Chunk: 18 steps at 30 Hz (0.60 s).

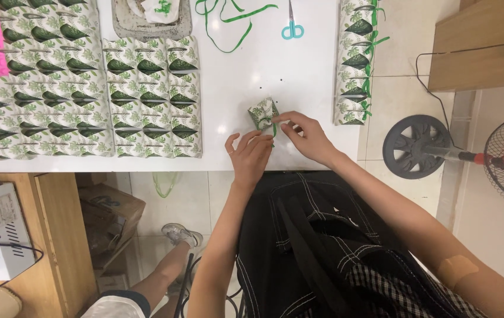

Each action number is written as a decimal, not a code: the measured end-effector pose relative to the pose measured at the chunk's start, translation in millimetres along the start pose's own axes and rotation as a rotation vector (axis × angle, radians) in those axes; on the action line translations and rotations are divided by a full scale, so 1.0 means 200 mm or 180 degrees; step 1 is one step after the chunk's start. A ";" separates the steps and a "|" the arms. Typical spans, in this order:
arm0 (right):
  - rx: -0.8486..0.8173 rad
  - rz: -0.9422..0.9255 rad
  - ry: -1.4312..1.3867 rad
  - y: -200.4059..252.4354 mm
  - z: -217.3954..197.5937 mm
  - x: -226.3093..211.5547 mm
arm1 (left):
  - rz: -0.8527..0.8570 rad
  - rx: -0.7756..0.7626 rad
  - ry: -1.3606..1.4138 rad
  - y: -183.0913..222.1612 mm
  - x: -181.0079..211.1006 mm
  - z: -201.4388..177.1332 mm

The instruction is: Tying green ribbons into bows onto small leaf-patterned packages and trimming the ends with scissors.

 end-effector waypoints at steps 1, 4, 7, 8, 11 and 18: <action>-0.0177 -0.0332 0.0025 0.00 0.02 -0.06 | 0.0326 0.0076 -0.0192 0.01 0.05 -0.01; -0.0606 -0.0149 0.0614 -0.05 0.10 0.03 | 0.0555 0.0121 -0.0202 0.05 0.02 0.04; -0.0599 0.0101 0.0353 -0.07 0.13 0.19 | 0.0668 0.0141 -0.0194 0.05 0.01 0.06; -0.0598 0.0101 0.0353 -0.08 0.13 0.21 | 0.0668 0.0141 -0.0193 0.05 0.00 0.07; -0.0689 0.0756 0.0163 -0.10 0.16 0.37 | 0.0783 0.0135 -0.0251 0.07 -0.03 0.11; -0.0751 0.1278 -0.0712 -0.08 0.19 0.48 | 0.0977 0.0115 -0.0381 0.07 0.03 0.10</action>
Point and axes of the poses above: each hand's wrist, its own y-axis away from the middle knuckle, its own z-axis out of the palm, x = y × z, the point moved 10 cm from there along -y, towards the middle knuckle, and after that the axes turned 8 degrees about -x, right-handed, at the moved point
